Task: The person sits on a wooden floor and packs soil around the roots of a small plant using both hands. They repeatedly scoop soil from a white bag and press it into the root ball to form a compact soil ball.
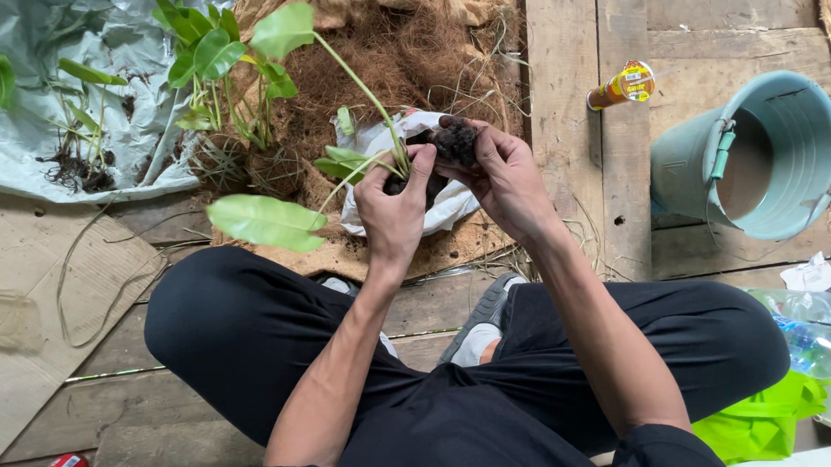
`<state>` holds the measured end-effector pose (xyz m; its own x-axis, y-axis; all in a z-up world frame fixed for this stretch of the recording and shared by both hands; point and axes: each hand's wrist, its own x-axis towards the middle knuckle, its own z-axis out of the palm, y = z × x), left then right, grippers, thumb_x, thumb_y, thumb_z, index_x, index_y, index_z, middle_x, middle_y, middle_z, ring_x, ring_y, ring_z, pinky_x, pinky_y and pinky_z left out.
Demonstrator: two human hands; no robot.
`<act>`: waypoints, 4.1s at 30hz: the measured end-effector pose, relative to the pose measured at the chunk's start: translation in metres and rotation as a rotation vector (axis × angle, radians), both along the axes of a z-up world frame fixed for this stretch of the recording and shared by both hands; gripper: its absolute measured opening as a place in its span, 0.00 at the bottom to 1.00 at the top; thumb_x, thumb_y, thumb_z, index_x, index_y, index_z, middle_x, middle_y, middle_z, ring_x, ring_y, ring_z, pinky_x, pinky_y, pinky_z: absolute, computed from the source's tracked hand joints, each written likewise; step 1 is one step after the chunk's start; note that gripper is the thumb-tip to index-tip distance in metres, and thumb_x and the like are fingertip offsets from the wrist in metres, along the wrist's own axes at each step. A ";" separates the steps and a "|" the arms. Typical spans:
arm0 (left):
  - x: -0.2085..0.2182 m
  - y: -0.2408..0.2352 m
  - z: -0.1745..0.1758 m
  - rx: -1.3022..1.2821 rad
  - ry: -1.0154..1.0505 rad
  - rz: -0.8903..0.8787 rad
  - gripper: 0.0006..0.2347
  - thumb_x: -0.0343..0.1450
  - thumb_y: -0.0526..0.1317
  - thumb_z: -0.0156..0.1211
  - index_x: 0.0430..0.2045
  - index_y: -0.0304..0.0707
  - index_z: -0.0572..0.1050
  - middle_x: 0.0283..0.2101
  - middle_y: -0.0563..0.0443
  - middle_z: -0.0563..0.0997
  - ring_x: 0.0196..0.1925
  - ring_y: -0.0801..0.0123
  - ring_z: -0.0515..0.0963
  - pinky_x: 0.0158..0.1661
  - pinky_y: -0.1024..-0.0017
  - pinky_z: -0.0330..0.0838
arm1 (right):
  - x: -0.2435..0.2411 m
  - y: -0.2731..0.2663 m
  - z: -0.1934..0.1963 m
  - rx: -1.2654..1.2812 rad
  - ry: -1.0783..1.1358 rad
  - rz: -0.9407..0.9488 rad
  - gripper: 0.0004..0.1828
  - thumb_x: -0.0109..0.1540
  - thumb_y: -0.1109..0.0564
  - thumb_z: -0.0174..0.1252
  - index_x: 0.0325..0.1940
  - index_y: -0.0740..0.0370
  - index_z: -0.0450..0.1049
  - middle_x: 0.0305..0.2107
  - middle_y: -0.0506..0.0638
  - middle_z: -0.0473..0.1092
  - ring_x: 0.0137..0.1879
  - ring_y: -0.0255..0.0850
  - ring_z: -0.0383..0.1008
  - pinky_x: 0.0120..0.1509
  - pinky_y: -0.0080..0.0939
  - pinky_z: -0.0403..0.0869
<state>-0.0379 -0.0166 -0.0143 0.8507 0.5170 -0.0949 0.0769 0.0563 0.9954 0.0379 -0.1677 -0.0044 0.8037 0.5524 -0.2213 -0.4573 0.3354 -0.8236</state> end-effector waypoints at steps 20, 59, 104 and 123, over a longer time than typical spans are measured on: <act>0.032 0.044 -0.029 0.030 0.068 0.300 0.14 0.73 0.47 0.63 0.49 0.41 0.79 0.39 0.51 0.84 0.40 0.70 0.82 0.49 0.65 0.76 | 0.014 -0.017 -0.038 -0.032 0.261 -0.165 0.29 0.70 0.40 0.48 0.62 0.68 0.70 0.50 0.58 0.76 0.58 0.45 0.79 0.68 0.47 0.78; 0.029 0.036 -0.027 0.126 -0.119 0.074 0.15 0.78 0.42 0.59 0.58 0.38 0.78 0.57 0.47 0.83 0.57 0.65 0.82 0.63 0.62 0.69 | 0.021 0.004 -0.046 -0.026 0.262 -0.024 0.23 0.72 0.56 0.48 0.71 0.66 0.63 0.56 0.60 0.72 0.59 0.49 0.77 0.64 0.48 0.80; 0.027 0.032 -0.021 0.085 -0.096 0.063 0.08 0.72 0.42 0.67 0.34 0.36 0.80 0.34 0.55 0.83 0.36 0.73 0.82 0.39 0.74 0.77 | 0.018 0.011 -0.007 -0.411 -0.262 0.148 0.30 0.69 0.60 0.57 0.75 0.65 0.60 0.61 0.59 0.70 0.64 0.40 0.72 0.69 0.40 0.75; 0.063 0.097 -0.070 0.225 0.108 0.121 0.22 0.73 0.55 0.62 0.51 0.35 0.81 0.42 0.44 0.87 0.43 0.68 0.85 0.52 0.66 0.75 | 0.034 0.033 -0.004 -0.239 -0.098 0.060 0.27 0.70 0.60 0.53 0.72 0.69 0.59 0.57 0.59 0.71 0.61 0.42 0.75 0.65 0.44 0.80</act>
